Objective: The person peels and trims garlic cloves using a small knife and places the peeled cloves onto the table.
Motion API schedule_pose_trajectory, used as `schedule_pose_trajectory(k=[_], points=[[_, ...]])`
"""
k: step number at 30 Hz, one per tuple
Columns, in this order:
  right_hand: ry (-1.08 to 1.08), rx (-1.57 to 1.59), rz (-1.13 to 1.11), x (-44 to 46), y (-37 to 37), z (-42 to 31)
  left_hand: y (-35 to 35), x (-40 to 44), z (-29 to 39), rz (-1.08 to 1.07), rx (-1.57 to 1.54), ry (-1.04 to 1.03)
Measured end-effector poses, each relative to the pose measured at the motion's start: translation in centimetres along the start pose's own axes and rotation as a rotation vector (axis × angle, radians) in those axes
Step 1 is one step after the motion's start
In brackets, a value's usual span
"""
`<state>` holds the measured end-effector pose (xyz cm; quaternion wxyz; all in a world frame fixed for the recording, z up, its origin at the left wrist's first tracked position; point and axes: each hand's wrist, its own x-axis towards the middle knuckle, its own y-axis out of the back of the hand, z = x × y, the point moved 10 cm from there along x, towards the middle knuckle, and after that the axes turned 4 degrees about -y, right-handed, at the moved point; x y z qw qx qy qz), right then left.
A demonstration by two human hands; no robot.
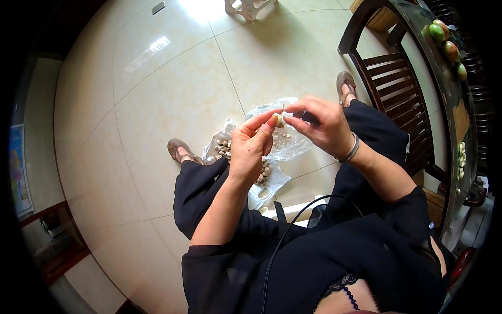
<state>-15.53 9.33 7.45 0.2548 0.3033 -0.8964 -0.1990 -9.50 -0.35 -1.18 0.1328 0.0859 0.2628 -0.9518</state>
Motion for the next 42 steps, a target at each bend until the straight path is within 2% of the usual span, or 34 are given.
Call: schedule_pose_trajectory(k=[11,17,20,22,24,28,30,31,33,34,35,38,40,42], points=[[0.085,-0.121,-0.107,-0.5,-1.2,-0.5,0.3,-0.1,0.3,0.042,0.129,-0.019],[0.001,-0.095,-0.054,-0.4,-0.6,0.2,0.1,-0.2,0.1,0.0,0.152,-0.007],[-0.079,-0.117,0.049,-0.2,0.5,1.3,0.0,0.0,-0.3,-0.03,-0.018,0.05],[-0.128,-0.128,0.035,0.1,0.8,1.6,-0.7,-0.1,-1.3,-0.128,-0.286,0.148],[-0.209,-0.203,-0.147,-0.1,-0.8,3.1,-0.7,0.0,-1.6,-0.145,-0.341,0.167],[-0.094,-0.016,0.018,0.1,-0.1,2.0,-0.9,0.0,-1.7,-0.143,-0.441,0.199],[-0.424,0.194,-0.163,-0.5,-1.2,4.1,-0.8,-0.1,-1.7,-0.126,-0.438,0.211],[-0.426,0.189,-0.158,-0.5,-1.0,4.1,-0.7,-0.1,-1.8,-0.111,-0.436,0.221],[-0.135,0.173,-0.11,0.5,-0.1,1.3,-0.5,0.0,-1.9,-0.101,-0.397,0.214],[-0.056,0.145,-0.082,0.3,-0.4,1.0,-0.5,0.1,-2.2,-0.091,-0.358,0.207],[-0.098,0.279,-0.107,0.0,-1.1,1.6,-0.3,0.1,-2.3,-0.091,-0.322,0.201],[-0.091,0.219,-0.016,-0.3,-0.8,2.2,-0.5,0.1,-2.5,-0.106,-0.241,0.191],[-0.018,0.18,0.039,-0.3,-0.6,1.8,-0.4,0.4,-2.1,-0.038,-0.2,0.169],[-0.035,0.2,0.022,-0.5,-0.9,1.7,-0.1,0.6,-2.3,-0.055,-0.183,0.156]])
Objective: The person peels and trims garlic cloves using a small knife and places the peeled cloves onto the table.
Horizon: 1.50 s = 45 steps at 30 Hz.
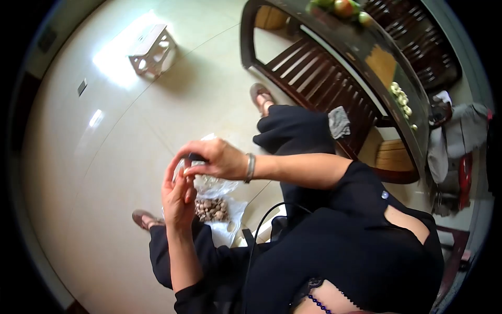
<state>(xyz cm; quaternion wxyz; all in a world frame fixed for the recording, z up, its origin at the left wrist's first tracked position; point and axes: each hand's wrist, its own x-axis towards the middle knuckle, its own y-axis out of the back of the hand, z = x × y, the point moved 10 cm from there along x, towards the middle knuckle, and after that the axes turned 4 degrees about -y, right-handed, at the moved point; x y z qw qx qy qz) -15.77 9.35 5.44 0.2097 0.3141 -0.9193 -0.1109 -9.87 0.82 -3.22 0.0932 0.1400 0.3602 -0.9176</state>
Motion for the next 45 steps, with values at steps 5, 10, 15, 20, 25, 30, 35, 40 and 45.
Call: schedule_pose_trajectory(k=[5,10,15,20,25,30,35,40,45], points=[[0.013,-0.112,0.171,0.1,5.1,-1.4,-0.3,0.3,-1.6,-0.104,-0.045,0.124],[-0.093,-0.701,0.492,-3.9,24.0,-4.4,5.3,0.2,-3.8,0.195,-0.141,0.248],[-0.495,-1.23,0.862,-19.2,41.5,-4.3,4.6,-0.1,-3.0,0.103,-0.018,0.14],[-0.657,-1.55,0.79,-27.0,45.9,-3.3,2.8,-0.5,-2.8,-0.006,0.02,0.136],[-0.491,-1.231,0.752,-19.4,39.9,-4.1,1.6,-1.3,-2.8,-0.049,-0.013,0.181],[-0.277,-0.565,0.156,-5.3,16.9,-2.6,0.9,-1.5,-1.9,-0.112,-0.123,0.141],[-0.176,-0.372,-0.262,-0.8,0.4,-0.8,1.7,-1.6,-0.6,-0.071,-0.172,0.062],[-0.119,-0.174,-0.274,0.3,-3.0,0.4,1.5,-1.7,0.6,-0.003,-0.15,0.002],[-0.271,-0.11,-0.279,0.7,-3.3,1.3,0.9,-1.6,1.6,0.043,0.017,-0.1]])
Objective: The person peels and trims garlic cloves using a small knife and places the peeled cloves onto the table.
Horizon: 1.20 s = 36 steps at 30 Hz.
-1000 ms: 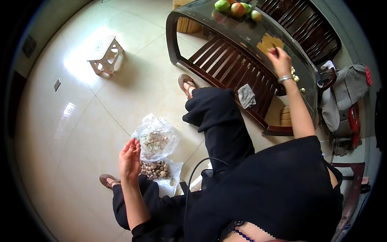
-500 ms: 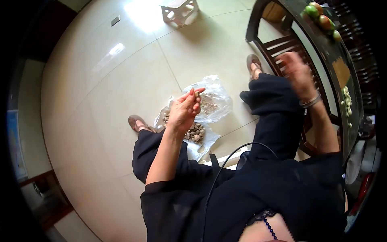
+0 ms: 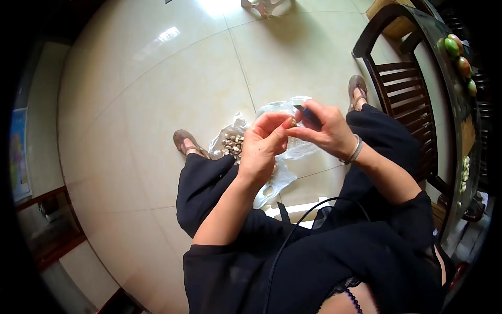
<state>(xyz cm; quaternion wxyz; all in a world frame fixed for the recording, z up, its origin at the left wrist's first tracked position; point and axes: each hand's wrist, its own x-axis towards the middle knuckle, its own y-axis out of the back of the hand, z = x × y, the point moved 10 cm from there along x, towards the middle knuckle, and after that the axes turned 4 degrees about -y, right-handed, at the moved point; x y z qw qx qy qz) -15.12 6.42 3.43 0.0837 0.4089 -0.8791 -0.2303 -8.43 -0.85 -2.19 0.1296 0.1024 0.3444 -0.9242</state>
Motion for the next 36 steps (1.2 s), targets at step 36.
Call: schedule_pose_trajectory(k=[36], points=[[-1.721,0.335,1.058,-65.6,1.7,55.7,1.1,-5.7,-4.8,0.287,0.414,0.343]])
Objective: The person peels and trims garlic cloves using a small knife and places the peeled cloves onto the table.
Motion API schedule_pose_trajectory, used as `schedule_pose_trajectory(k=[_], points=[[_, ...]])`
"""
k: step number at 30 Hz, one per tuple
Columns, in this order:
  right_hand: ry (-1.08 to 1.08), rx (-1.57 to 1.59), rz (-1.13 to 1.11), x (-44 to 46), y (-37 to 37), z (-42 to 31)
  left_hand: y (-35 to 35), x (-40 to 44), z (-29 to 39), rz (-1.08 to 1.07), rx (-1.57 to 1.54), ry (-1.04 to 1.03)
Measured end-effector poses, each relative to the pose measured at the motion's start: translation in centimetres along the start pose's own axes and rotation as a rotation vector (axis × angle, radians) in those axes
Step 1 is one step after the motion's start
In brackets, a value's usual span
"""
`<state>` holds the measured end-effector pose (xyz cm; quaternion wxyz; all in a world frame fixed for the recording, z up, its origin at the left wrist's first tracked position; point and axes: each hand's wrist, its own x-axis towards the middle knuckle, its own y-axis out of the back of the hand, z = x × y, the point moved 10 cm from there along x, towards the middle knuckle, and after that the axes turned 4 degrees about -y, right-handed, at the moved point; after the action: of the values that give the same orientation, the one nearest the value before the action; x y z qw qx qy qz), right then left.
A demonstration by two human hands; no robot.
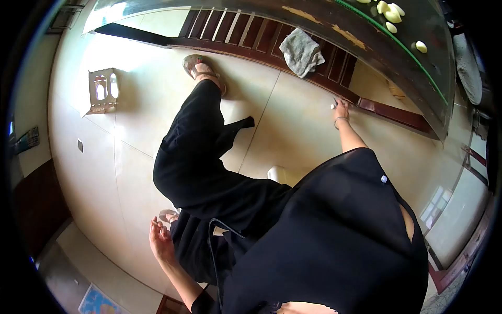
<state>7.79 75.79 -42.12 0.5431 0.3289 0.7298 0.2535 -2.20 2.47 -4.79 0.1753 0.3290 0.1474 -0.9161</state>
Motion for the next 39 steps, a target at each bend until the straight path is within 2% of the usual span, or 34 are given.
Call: schedule_pose_trajectory(k=[2,3,4,6,7,9,10,11,12,13,14,15,17,18,19,20,22,24,25,26,27,29,31,32,35,38,39], points=[[0.134,-0.136,0.107,1.2,-0.1,0.8,-0.9,-0.1,0.0,-0.03,0.018,0.003],[0.218,-0.276,0.044,-0.6,-0.2,-0.3,-1.2,-0.1,0.1,-0.026,0.026,0.005],[0.213,-0.274,0.04,-0.8,-0.8,-0.1,-1.4,-0.1,-0.1,-0.013,0.025,0.024],[0.345,-0.213,0.19,-1.8,-0.4,-1.9,-2.0,0.1,-0.3,-0.004,0.025,0.037],[0.344,-0.208,0.19,-2.2,-0.6,-2.4,-2.2,0.2,-0.3,0.003,0.028,0.043],[0.34,-0.166,0.032,-3.0,-1.4,-3.9,-2.9,0.3,-0.2,0.001,0.029,0.043],[-0.002,0.156,-0.042,-3.2,-1.1,-2.8,-3.2,0.4,-0.1,-0.004,0.036,0.039],[-0.046,0.154,-0.017,-3.1,-1.9,-2.4,-3.4,0.5,0.0,-0.013,0.037,0.03],[0.093,0.169,0.049,-2.1,-2.9,-2.5,-3.3,0.7,0.1,-0.03,0.039,0.029],[0.003,0.339,-0.044,-2.2,-4.8,-1.7,-3.2,0.7,0.2,-0.015,0.023,0.011],[0.057,0.246,0.017,-1.8,-6.5,-1.4,-3.3,0.7,0.3,-0.01,0.03,0.004],[0.104,0.267,-0.025,-6.1,-5.1,-4.3,-3.4,0.5,0.4,-0.003,0.036,0.0],[0.852,-0.128,-0.104,-12.8,-6.8,-9.9,-3.9,0.7,0.7,0.01,0.043,-0.009],[0.96,-0.017,-0.067,-18.1,-4.4,-12.8,-3.7,0.8,0.7,-0.008,0.044,-0.014],[0.859,0.156,-0.359,-22.7,-2.3,-15.6,-3.6,0.9,0.6,-0.025,0.045,-0.018],[0.82,0.286,-0.508,-26.6,-0.1,-17.7,-3.6,1.0,0.7,-0.008,0.064,-0.013],[1.004,0.352,-0.578,-35.1,7.0,-23.0,-4.1,1.1,1.0,-0.027,0.053,-0.025],[1.19,0.508,-0.493,-40.1,14.4,-26.5,-4.6,1.9,1.0,-0.056,0.031,-0.04],[1.303,0.446,-0.304,-41.6,18.5,-27.7,-4.3,2.2,1.3,-0.048,0.045,-0.054],[1.44,0.512,-0.097,-43.2,23.2,-28.7,-3.8,2.5,1.4,-0.036,0.058,-0.068],[1.371,0.546,0.035,-42.8,26.5,-29.0,-3.6,2.7,1.4,-0.043,0.04,-0.066],[1.249,0.401,0.38,-43.0,31.5,-29.8,-3.2,3.2,1.6,-0.102,0.03,-0.095],[1.197,0.141,0.563,-40.8,33.0,-31.0,-1.7,4.1,1.2,-0.139,0.016,-0.108],[1.212,0.136,0.57,-39.4,33.5,-31.3,-2.0,4.2,1.1,-0.182,-0.021,-0.105],[1.013,0.033,0.409,-35.2,32.8,-32.3,-2.3,4.2,1.3,-0.213,-0.085,-0.09],[1.039,0.078,0.578,-38.5,34.3,-32.6,-1.8,3.9,1.4,-0.279,-0.112,-0.1],[1.132,0.105,0.629,-40.9,34.2,-33.3,-2.4,3.3,1.8,-0.351,-0.101,-0.109]])
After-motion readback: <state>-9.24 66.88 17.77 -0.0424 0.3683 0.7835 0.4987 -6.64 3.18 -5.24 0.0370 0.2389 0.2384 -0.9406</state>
